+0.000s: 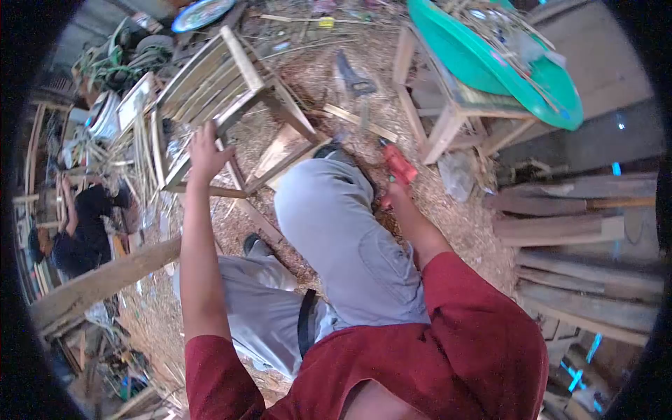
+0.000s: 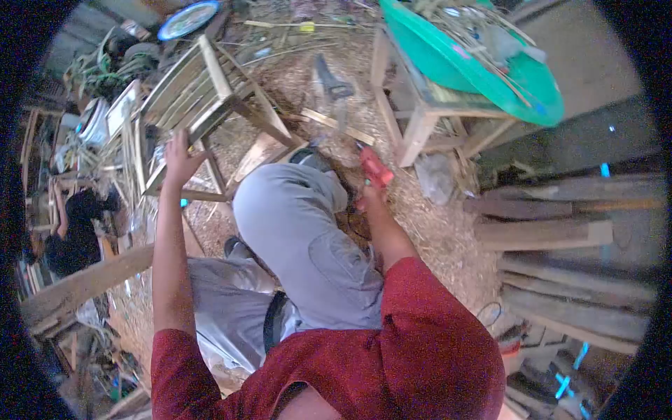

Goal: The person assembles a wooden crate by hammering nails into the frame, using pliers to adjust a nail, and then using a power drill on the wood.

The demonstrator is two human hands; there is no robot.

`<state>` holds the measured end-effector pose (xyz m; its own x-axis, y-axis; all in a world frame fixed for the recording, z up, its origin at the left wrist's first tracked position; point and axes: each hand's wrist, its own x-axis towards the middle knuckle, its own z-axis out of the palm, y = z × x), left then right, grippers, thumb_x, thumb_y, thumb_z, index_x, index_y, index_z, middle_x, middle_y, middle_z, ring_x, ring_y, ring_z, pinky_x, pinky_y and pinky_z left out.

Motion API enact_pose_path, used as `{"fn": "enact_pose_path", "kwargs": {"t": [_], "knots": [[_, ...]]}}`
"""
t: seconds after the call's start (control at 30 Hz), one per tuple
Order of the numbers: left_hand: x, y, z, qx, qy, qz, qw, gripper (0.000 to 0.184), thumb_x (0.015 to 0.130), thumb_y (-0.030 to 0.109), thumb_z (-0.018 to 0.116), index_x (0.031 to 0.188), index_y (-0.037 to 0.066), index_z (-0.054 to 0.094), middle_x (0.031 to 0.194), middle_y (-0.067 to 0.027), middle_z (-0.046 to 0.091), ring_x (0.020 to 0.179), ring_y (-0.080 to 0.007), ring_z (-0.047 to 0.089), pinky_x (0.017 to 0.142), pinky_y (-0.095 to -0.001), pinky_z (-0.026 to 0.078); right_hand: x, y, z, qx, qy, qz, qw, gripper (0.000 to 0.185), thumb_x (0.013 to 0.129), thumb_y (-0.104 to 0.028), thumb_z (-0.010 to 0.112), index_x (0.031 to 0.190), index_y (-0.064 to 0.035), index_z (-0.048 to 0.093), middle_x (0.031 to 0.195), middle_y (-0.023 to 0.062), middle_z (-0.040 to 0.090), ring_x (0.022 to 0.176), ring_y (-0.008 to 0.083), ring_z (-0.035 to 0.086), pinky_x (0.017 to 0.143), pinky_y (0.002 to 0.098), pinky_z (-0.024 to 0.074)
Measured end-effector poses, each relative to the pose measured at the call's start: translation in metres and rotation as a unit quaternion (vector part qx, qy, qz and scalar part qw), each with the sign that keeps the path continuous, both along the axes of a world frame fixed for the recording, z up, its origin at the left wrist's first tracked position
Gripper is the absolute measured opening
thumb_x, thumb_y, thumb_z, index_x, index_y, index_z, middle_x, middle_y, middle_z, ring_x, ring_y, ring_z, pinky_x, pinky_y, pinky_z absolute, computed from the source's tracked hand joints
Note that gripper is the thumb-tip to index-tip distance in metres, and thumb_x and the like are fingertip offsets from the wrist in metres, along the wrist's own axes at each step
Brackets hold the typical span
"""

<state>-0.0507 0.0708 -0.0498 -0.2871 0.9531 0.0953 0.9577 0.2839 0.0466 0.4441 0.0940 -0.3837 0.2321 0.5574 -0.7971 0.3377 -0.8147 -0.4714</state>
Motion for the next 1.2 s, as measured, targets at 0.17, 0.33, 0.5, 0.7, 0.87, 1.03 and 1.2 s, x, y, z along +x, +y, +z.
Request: {"fn": "enact_pose_path", "kwargs": {"t": [0.17,0.33,0.5,0.7,0.87,1.03,1.2], "knots": [[-0.007,0.005,0.013,-0.074,-0.061,-0.004,0.995,0.094,0.071,0.045,0.079,0.148,0.011,0.038,0.139,-0.0218,0.050,0.133,-0.0429,0.045,0.110,-0.0545,0.035,0.017,-0.002,0.065,0.150,0.299,-0.211,0.918,0.023,0.088,-0.010,0.068,0.108,-0.0060,0.057,0.082,0.0053,0.062,0.067,0.0219,0.063,0.058,0.0422,0.0572],[0.005,0.014,0.035,-0.140,-0.049,0.021,0.989,0.089,0.071,0.043,0.081,0.145,0.017,0.040,0.137,-0.0186,0.053,0.132,-0.0423,0.048,0.110,-0.0559,0.039,0.039,0.023,0.105,0.063,0.368,-0.157,0.914,0.035,0.086,-0.003,0.070,0.115,-0.0074,0.051,0.078,0.0051,0.057,0.054,0.0176,0.057,0.047,0.0373,0.0547],[0.003,0.008,0.028,-0.090,-0.039,0.010,0.995,0.086,0.070,0.041,0.082,0.143,0.018,0.042,0.137,-0.0175,0.055,0.130,-0.0401,0.052,0.108,-0.0524,0.042,0.030,0.013,0.192,0.287,0.158,0.110,0.938,0.054,0.081,-0.001,0.075,0.125,-0.0069,0.043,0.082,0.0062,0.060,0.056,0.0152,0.058,0.043,0.0316,0.0489],[0.012,0.013,0.041,-0.128,-0.040,0.031,0.991,0.080,0.075,0.037,0.078,0.144,0.019,0.041,0.137,-0.0162,0.057,0.128,-0.0373,0.055,0.108,-0.0501,0.042,0.003,0.008,0.354,0.306,0.028,0.213,0.927,0.069,0.077,-0.002,0.079,0.136,-0.0043,0.043,0.107,0.0087,0.063,0.082,0.0129,0.063,0.070,0.0278,0.0534],[-0.001,0.013,0.047,-0.166,-0.054,-0.010,0.985,0.084,0.076,0.037,0.083,0.145,0.018,0.038,0.136,-0.0177,0.058,0.123,-0.0390,0.059,0.099,-0.0494,0.050,-0.026,0.004,0.447,0.500,0.114,0.216,0.831,0.070,0.077,-0.005,0.081,0.136,-0.0052,0.042,0.092,0.0067,0.063,0.066,0.0134,0.060,0.055,0.0278,0.0499],[-0.018,0.009,0.049,-0.054,-0.100,-0.105,0.988,0.070,0.077,0.034,0.082,0.136,0.014,0.050,0.129,-0.0188,0.062,0.116,-0.0402,0.062,0.091,-0.0506,0.053,-0.099,-0.002,0.541,0.355,0.265,0.211,0.871,0.059,0.084,-0.009,0.076,0.135,-0.0032,0.047,0.092,0.0060,0.066,0.059,0.0118,0.060,0.049,0.0251,0.0476],[-0.029,0.016,0.028,0.029,-0.115,-0.149,0.982,0.061,0.081,0.043,0.076,0.131,0.015,0.057,0.113,-0.0183,0.070,0.105,-0.0386,0.067,0.090,-0.0505,0.053,-0.168,0.006,0.585,0.407,0.067,0.398,0.819,0.054,0.091,-0.019,0.072,0.138,-0.0083,0.048,0.090,0.0050,0.067,0.057,0.0087,0.056,0.048,0.0253,0.0455]]}}
